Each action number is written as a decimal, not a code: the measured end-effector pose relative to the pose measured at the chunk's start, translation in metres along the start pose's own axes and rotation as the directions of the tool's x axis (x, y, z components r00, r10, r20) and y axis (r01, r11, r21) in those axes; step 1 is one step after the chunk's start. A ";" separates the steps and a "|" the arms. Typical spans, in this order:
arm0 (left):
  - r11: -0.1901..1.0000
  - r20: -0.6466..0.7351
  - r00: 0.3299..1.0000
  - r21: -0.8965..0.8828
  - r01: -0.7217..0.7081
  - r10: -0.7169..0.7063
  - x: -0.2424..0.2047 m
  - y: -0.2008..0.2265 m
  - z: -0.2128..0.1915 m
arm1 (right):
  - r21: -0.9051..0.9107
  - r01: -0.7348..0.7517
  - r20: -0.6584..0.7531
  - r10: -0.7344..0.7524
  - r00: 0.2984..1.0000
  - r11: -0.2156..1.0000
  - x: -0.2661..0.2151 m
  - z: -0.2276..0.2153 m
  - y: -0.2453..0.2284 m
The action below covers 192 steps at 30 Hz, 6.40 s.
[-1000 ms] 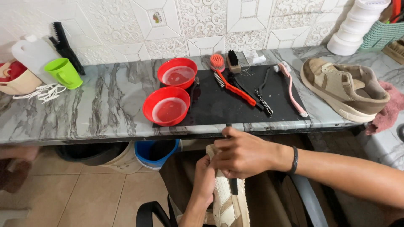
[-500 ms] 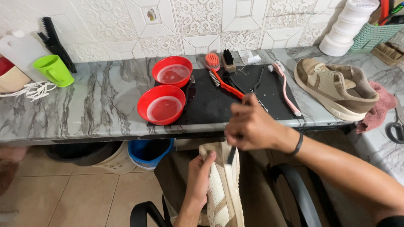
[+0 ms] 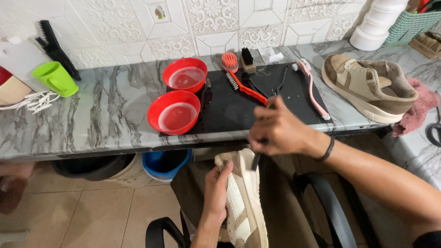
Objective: The person scrubs a beige sneaker with a small brush dipped in soapy water, then wipes it with a cloth. They repeat the scrubbing and wiping on different parts of the shoe, including the sole and upper, using multiple brushes and a cloth.
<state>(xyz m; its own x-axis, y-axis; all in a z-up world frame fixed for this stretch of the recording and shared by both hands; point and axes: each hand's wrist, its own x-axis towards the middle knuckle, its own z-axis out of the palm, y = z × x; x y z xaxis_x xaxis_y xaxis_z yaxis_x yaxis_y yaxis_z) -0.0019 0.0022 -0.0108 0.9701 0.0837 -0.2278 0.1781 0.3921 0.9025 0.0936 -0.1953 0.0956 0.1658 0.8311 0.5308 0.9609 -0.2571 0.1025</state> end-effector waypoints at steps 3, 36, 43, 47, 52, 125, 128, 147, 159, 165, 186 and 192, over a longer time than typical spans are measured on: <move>0.998 0.009 0.999 0.059 -0.037 0.036 -0.001 0.003 -0.001 | -0.143 -0.151 -0.149 0.130 0.980 0.978 -0.001 -0.001 -0.004; 0.984 -0.036 0.998 -0.173 0.038 -0.045 -0.009 0.002 -0.001 | 0.048 -0.402 -0.380 0.389 0.839 0.914 -0.054 0.033 -0.014; 0.982 -0.039 0.999 -0.187 0.021 -0.029 -0.009 0.007 0.000 | 0.086 -0.381 -0.360 0.385 0.850 0.921 -0.051 0.035 -0.020; 0.968 -0.024 0.999 -0.249 0.040 -0.048 -0.012 0.011 -0.001 | 0.065 -0.270 -0.367 0.275 0.889 0.961 -0.036 0.029 -0.046; 0.939 -0.331 0.890 -0.246 0.239 -0.313 -0.025 0.039 0.002 | -0.164 -0.521 -0.417 0.420 0.806 0.838 -0.054 0.032 0.018; 0.928 -0.273 0.951 -0.372 0.033 -0.144 -0.036 0.073 0.020 | -0.078 -0.033 -0.313 0.007 0.950 0.996 0.001 0.012 -0.052; 0.917 -0.290 0.945 -0.397 0.026 -0.153 -0.029 0.061 0.014 | -0.164 -0.152 -0.368 0.082 0.926 0.975 -0.004 0.009 -0.023; 0.942 -0.298 0.948 -0.337 0.006 -0.112 -0.032 0.068 0.023 | -0.137 -0.220 -0.420 0.145 0.896 0.966 -0.006 0.014 -0.029; 0.945 -0.356 0.930 -0.325 -0.030 -0.093 -0.038 0.081 0.017 | 0.087 -0.279 -0.331 0.292 0.897 0.956 -0.026 0.042 -0.044; 0.944 -0.502 0.864 -0.304 -0.129 -0.044 -0.040 0.067 0.012 | 0.114 -0.649 -0.494 0.610 0.620 0.752 -0.024 0.035 -0.055; 0.889 -0.612 0.791 -0.358 -0.286 0.008 -0.035 0.060 -0.025 | -0.223 -0.638 -0.119 0.630 0.768 0.737 0.067 0.096 0.061; 0.871 -0.635 0.772 -0.366 -0.328 0.024 -0.034 0.055 -0.040 | -0.413 -0.410 -0.126 0.395 0.910 0.813 0.086 0.120 0.070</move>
<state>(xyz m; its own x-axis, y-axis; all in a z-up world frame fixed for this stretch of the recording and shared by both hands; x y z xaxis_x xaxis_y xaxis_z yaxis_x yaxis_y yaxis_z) -0.0321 0.0571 0.0321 0.6482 0.6559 -0.3867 -0.2233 0.6493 0.7270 0.2023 -0.0825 0.0478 0.5026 0.5928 0.6292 0.6218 -0.7535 0.2133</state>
